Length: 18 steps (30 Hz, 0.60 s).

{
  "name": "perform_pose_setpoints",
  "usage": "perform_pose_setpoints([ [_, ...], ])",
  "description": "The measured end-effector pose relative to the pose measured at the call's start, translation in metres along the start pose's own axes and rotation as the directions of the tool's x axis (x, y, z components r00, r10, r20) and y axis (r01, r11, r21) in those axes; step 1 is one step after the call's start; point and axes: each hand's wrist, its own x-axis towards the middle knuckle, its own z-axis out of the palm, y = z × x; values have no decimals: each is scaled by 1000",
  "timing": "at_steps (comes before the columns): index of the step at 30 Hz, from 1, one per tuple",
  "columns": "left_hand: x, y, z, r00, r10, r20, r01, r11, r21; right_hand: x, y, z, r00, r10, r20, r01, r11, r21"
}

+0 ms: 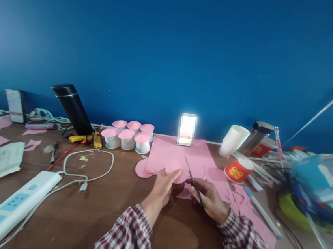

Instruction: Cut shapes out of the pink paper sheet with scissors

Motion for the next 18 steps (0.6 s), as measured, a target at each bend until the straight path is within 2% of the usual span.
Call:
perform_pose_setpoints([
  [6, -2, 4, 4, 998, -47, -44, 48, 999, 12, 1, 3, -1, 1000, -9, -8, 9, 1000, -17],
  [11, -3, 4, 5, 1000, -8, -8, 8, 1000, 5, 0, 1, -1, 1000, 8, -14, -8, 1000, -19],
  [18, -3, 4, 5, 1000, 7, -9, -7, 1000, 7, 0, 2, 0, 1000, 20, -18, -20, 999, -30],
])
